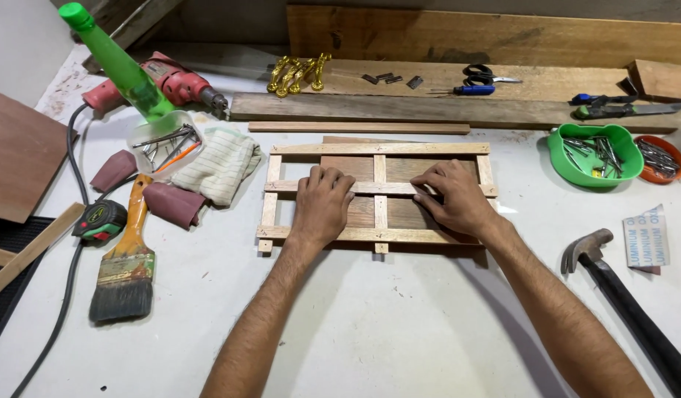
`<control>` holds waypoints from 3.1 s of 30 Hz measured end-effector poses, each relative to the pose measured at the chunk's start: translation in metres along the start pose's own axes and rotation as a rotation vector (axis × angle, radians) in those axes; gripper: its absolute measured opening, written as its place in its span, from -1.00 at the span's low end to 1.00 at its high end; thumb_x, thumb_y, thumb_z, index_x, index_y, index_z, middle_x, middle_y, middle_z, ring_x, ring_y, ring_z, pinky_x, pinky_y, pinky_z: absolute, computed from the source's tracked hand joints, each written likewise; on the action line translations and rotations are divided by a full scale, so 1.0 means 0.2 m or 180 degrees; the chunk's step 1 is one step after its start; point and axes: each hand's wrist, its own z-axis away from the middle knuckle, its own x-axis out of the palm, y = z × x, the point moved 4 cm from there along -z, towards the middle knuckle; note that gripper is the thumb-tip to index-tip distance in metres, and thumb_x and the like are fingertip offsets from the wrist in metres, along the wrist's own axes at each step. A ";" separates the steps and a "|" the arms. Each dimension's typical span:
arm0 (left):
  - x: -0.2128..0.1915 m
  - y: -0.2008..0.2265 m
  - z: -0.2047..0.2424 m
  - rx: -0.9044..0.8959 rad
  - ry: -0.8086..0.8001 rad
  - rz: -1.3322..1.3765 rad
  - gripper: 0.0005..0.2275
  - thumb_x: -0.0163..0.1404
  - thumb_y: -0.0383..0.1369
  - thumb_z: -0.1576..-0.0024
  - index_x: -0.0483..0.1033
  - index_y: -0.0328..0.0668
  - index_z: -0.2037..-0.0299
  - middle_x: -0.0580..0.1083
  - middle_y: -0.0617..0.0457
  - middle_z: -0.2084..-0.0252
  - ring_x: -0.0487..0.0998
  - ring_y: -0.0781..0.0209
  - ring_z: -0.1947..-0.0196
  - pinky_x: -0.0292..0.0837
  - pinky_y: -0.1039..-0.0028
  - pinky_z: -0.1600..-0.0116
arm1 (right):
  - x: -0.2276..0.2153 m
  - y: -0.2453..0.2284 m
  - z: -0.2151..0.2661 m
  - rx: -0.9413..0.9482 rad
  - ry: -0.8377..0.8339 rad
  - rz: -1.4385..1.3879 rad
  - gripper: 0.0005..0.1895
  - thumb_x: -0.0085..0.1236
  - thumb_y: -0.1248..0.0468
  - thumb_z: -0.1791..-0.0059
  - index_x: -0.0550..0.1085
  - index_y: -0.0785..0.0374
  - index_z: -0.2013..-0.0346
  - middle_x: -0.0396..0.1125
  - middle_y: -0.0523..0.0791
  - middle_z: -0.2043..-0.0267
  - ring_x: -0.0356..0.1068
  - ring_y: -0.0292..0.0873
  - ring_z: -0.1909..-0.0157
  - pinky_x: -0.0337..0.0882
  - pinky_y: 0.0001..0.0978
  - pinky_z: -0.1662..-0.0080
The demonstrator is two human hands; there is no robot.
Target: The person assembles a small wooden lattice frame on a workbench. They position thin wood strips across a rectangular frame, measure with a steel ruler, pick nails from a green bowl, and hammer the nails to fasten the strips, occasionally sanding edges and repositioning the frame.
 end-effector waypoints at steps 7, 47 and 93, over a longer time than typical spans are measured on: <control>0.01 0.04 -0.04 0.0020 -0.0369 -0.0269 -0.73 0.08 -0.25 -0.23 0.54 -0.19 -0.06 0.45 -0.08 -0.02 0.37 0.04 -0.05 0.38 0.17 -0.09 | -0.01 0.00 0.02 0.0090 0.0028 -0.0115 -0.70 0.19 0.08 -0.03 0.58 0.10 -0.01 0.41 -0.12 0.04 0.27 -0.08 -0.11 0.33 -0.10 -0.16; 0.32 2.30 -0.54 0.2597 -0.0550 0.0938 -0.78 0.19 -0.28 -0.11 0.60 -0.14 0.08 0.50 0.01 0.00 0.39 0.00 -0.07 0.36 0.16 -0.08 | -0.99 0.80 1.78 0.2527 0.1224 -0.0099 -0.44 0.33 0.19 0.09 0.47 0.19 -0.19 0.46 -0.01 0.05 0.48 -0.04 0.08 0.50 -0.16 0.01; 1.20 3.06 -0.42 0.2487 -0.1268 0.1044 -0.63 0.03 -0.22 -0.25 0.45 0.04 -0.27 0.22 -0.20 -0.39 0.12 -0.25 -0.41 0.08 -0.08 -0.39 | -0.71 1.18 2.30 0.3346 0.0619 0.0931 -0.69 0.26 0.17 0.02 0.58 0.29 0.08 0.35 0.01 0.01 0.36 -0.02 -0.07 0.45 -0.06 -0.10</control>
